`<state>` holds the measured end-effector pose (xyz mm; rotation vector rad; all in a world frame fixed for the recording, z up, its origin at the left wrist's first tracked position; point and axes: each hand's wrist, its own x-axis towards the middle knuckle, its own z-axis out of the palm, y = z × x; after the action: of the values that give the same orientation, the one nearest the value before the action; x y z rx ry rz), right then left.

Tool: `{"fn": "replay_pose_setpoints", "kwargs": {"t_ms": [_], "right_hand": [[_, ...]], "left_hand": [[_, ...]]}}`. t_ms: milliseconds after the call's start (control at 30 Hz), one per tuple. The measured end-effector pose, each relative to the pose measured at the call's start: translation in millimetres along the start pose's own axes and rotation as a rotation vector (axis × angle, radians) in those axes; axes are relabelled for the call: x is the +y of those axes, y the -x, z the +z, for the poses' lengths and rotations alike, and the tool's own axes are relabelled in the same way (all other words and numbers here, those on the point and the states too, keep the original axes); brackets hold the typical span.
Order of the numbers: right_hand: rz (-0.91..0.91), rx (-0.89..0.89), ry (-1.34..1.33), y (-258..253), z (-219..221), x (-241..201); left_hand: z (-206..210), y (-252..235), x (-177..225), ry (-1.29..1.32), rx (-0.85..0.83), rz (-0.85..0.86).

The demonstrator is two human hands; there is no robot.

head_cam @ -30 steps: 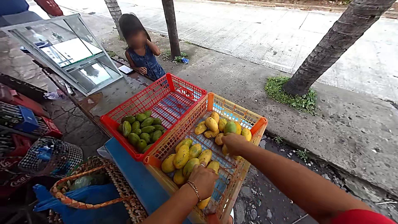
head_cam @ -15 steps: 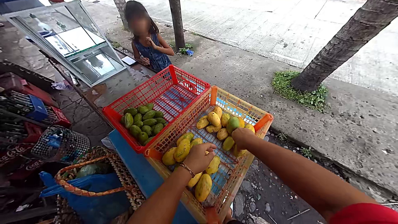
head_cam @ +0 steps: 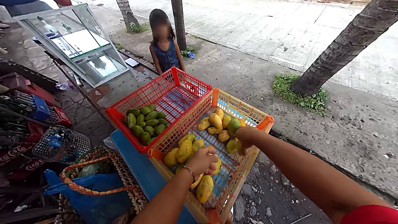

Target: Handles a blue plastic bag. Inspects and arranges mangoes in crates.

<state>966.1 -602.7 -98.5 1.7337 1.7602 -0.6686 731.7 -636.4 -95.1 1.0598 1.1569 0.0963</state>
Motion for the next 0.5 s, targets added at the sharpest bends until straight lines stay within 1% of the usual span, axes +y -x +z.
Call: {"fn": "replay_pose_setpoints", "kwargs": {"t_ms": [33, 100, 133, 167, 200, 233, 267, 300, 367, 400, 467, 500], "right_hand": [[-0.064, 0.042, -0.083, 6.6, -4.6, 0.8], [-0.176, 0.159, -0.309, 22.4, -6.8, -5.3], [-0.231, 0.161, -0.415, 35.4, -10.2, -12.1], [-0.298, 0.115, -0.510, 48.3, -14.7, -17.2], [-0.358, 0.068, -0.592, 56.2, -16.7, -18.0], [-0.387, 0.061, -0.644, 58.3, -15.8, -15.0], [-0.381, 0.119, -0.655, 54.1, -12.9, -8.4], [-0.348, 0.223, -0.633, 45.6, -8.6, 0.1], [-0.272, 0.395, -0.555, 24.7, 5.0, 17.6], [-0.245, 0.400, -0.536, 18.4, 10.1, 22.1], [-0.231, 0.290, -0.512, 15.1, 15.7, 21.4], [-0.237, 0.264, -0.492, 12.2, 20.3, 20.1]], "left_hand": [[2.2, 1.7, 0.2, 0.107, -0.030, -0.043], [6.9, 2.8, 0.5, 0.306, -0.098, -0.052], [9.6, 1.8, 1.1, 0.411, -0.105, -0.020], [12.5, -0.6, 2.6, 0.510, -0.075, 0.027], [14.6, -3.7, 4.0, 0.581, -0.019, 0.073], [14.4, -6.1, 4.2, 0.600, 0.026, 0.104], [12.1, -8.7, 3.8, 0.541, 0.037, 0.125], [9.6, -12.3, 2.7, 0.426, 0.035, 0.137], [9.5, -21.6, -2.6, 0.060, 0.019, 0.158], [12.2, -27.0, -5.1, -0.159, 0.008, 0.172], [22.4, -34.9, -8.1, -0.560, -0.053, 0.175], [28.8, -38.3, -7.9, -0.723, -0.099, 0.160]]}}
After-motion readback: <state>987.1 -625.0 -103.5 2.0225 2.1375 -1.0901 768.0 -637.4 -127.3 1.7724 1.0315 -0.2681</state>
